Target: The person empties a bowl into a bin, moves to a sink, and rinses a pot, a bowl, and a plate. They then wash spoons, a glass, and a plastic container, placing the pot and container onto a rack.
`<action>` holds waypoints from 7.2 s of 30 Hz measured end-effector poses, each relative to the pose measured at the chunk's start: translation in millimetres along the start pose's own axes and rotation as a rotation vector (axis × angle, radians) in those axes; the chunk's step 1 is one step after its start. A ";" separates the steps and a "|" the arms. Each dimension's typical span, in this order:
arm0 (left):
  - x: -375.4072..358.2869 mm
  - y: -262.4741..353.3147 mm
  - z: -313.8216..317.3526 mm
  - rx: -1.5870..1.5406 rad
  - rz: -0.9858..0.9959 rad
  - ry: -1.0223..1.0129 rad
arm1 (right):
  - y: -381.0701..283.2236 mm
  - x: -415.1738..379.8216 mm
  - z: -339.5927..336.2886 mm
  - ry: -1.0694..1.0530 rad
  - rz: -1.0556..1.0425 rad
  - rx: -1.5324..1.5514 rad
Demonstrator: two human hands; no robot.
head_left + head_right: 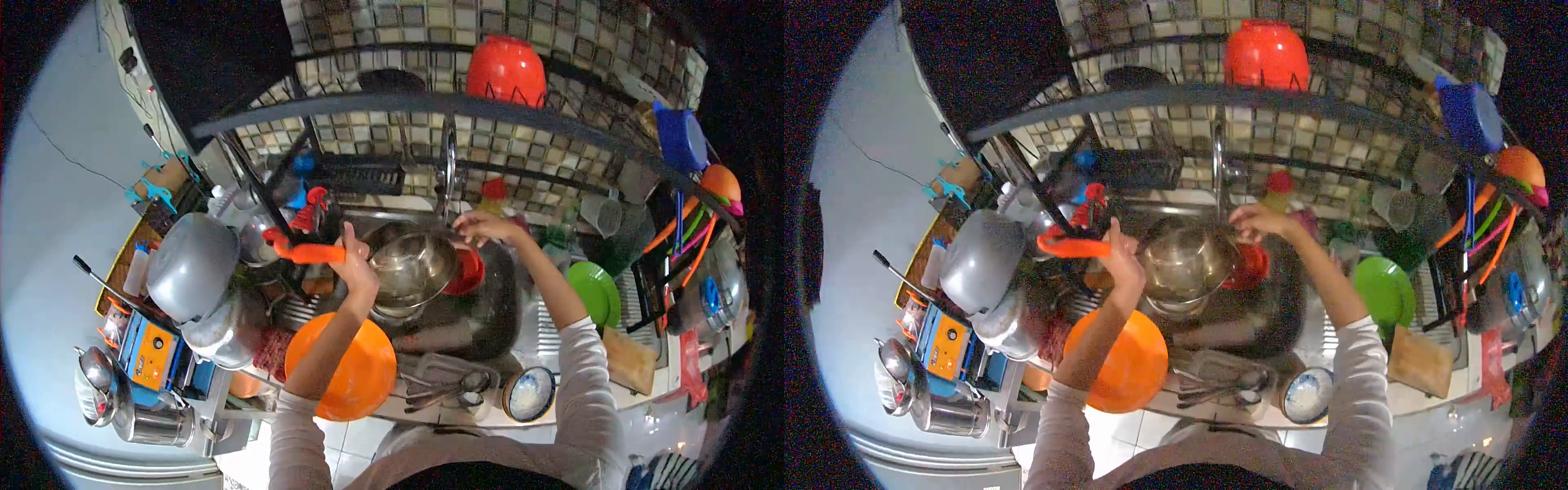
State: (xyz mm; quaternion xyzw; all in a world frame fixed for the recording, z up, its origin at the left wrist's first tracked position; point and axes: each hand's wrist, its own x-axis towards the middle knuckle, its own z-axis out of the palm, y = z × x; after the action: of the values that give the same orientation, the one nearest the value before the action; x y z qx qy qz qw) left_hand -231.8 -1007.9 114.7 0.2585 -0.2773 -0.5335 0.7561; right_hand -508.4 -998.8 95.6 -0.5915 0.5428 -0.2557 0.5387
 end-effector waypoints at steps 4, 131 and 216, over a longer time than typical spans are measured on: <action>1.4 15.2 -2.7 0.072 0.043 -0.133 | 13.2 25.2 -14.5 0.498 -0.336 -0.423; -376.1 90.0 -678.4 0.796 -1.199 0.077 | -363.0 -2.0 226.0 0.805 -0.538 -0.334; -272.0 20.8 -552.6 0.991 -1.318 -0.240 | -203.8 -271.7 55.7 0.880 -0.649 0.164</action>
State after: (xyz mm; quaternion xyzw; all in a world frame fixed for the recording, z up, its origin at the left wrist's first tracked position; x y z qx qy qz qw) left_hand 90.8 -690.8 -303.8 0.6121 -0.3506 -0.7068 0.0528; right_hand -460.3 -764.0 342.6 -0.5218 0.4850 -0.6730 0.1990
